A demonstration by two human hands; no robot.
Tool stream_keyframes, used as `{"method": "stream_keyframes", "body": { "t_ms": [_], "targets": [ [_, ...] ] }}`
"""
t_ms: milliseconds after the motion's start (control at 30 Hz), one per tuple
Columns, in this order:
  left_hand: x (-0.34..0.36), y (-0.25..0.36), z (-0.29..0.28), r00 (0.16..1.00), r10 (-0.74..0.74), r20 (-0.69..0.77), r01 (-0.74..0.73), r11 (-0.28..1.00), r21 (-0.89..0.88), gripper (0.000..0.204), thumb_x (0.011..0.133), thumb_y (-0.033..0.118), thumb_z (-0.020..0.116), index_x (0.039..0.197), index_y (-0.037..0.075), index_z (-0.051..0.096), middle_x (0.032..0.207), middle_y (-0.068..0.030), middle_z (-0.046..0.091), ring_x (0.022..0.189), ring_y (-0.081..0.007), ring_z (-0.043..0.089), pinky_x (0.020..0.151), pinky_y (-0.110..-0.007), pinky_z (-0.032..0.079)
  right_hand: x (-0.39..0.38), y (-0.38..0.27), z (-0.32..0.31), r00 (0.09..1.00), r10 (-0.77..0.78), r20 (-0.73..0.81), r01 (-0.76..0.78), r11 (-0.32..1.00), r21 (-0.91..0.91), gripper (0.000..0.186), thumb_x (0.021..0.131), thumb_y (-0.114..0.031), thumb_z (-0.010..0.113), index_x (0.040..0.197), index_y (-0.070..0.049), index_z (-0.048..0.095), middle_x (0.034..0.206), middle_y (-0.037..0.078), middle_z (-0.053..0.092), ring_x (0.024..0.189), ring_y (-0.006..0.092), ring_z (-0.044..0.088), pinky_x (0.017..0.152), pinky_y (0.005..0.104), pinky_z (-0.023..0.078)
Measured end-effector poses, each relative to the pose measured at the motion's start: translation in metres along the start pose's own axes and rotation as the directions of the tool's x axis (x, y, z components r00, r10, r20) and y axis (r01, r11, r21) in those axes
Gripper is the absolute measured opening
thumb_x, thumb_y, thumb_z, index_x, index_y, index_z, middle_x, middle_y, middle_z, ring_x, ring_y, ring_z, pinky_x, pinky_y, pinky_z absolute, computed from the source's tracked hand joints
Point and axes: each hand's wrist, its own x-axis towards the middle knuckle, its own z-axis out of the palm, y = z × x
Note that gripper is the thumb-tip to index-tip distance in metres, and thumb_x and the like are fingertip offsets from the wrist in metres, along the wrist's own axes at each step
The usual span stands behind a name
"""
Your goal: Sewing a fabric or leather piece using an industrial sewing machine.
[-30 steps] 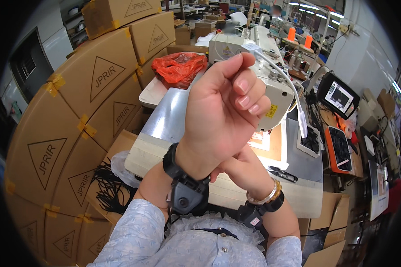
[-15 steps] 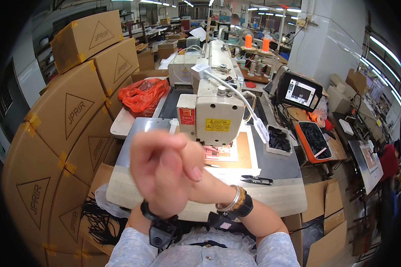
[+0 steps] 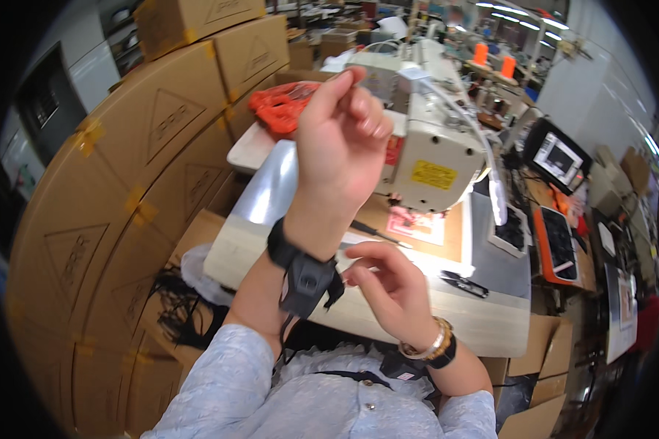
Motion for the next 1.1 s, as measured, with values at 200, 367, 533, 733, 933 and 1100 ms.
{"method": "stream_keyframes", "body": {
  "t_ms": [200,367,533,733,933,1100],
  "targets": [
    [0.006,-0.004,-0.014,0.990,0.006,-0.142,-0.009,1.000,-0.020,0.012,0.096,0.015,0.052,0.099,0.006,0.058,0.063,0.0022,0.049,0.055,-0.0099,0.043,0.056,-0.027,0.038,-0.004,-0.007,0.016,0.979,-0.200,0.025,0.199,0.941,-0.275,0.039,0.082,-0.009,0.076,0.115,0.001,0.059,0.099,0.012,0.064,0.083,0.0217,0.067,0.075,0.0289,0.056],
    [0.005,-0.003,-0.019,0.993,0.005,-0.120,-0.002,1.000,0.025,0.012,0.097,0.015,0.051,0.098,0.006,0.058,0.062,0.0024,0.049,0.054,-0.0104,0.043,0.055,-0.027,0.038,-0.008,-0.007,0.020,0.996,-0.085,-0.017,0.082,0.985,-0.151,0.038,0.085,-0.008,0.073,0.119,0.001,0.057,0.096,0.010,0.066,0.083,0.0164,0.067,0.076,0.0260,0.054],
    [0.003,-0.005,-0.021,0.991,-0.013,-0.136,0.018,0.999,0.036,0.012,0.097,0.014,0.051,0.098,0.004,0.059,0.061,0.0011,0.051,0.053,-0.0100,0.045,0.054,-0.027,0.037,-0.003,-0.006,0.005,0.954,0.275,0.118,-0.286,0.953,0.095,0.022,0.092,0.001,0.063,0.113,0.007,0.059,0.094,0.009,0.068,0.081,0.0140,0.067,0.071,0.0241,0.054],
    [-0.011,-0.031,-0.025,0.960,0.240,0.145,-0.254,0.525,0.812,0.012,0.096,0.014,0.055,0.099,0.002,0.058,0.063,-0.0006,0.051,0.055,-0.0102,0.045,0.053,-0.024,0.037,-0.011,-0.008,-0.004,0.953,0.284,0.107,-0.302,0.922,0.244,0.016,0.093,-0.006,0.065,0.104,0.006,0.064,0.086,0.007,0.068,0.076,0.0110,0.065,0.068,0.0224,0.052],
    [-0.013,-0.006,-0.042,0.911,-0.313,-0.267,0.243,0.933,-0.264,0.011,0.096,0.011,0.053,0.091,0.004,0.058,0.063,0.0022,0.047,0.055,-0.0106,0.043,0.053,-0.025,0.038,-0.008,0.012,-0.015,0.955,0.296,0.007,-0.289,0.929,0.229,0.017,0.092,-0.006,0.065,0.103,0.007,0.064,0.085,0.008,0.068,0.073,0.0115,0.063,0.068,0.0235,0.052],
    [-0.024,0.009,-0.048,0.948,-0.230,-0.219,0.154,0.937,-0.314,0.015,0.097,0.015,0.050,0.091,0.004,0.058,0.061,0.0021,0.042,0.055,-0.0113,0.040,0.055,-0.025,0.036,-0.009,0.024,-0.017,0.946,0.301,0.120,-0.307,0.951,0.040,0.018,0.089,-0.006,0.068,0.104,0.004,0.065,0.084,0.008,0.068,0.073,0.0115,0.063,0.067,0.0237,0.051]
  ]
}}
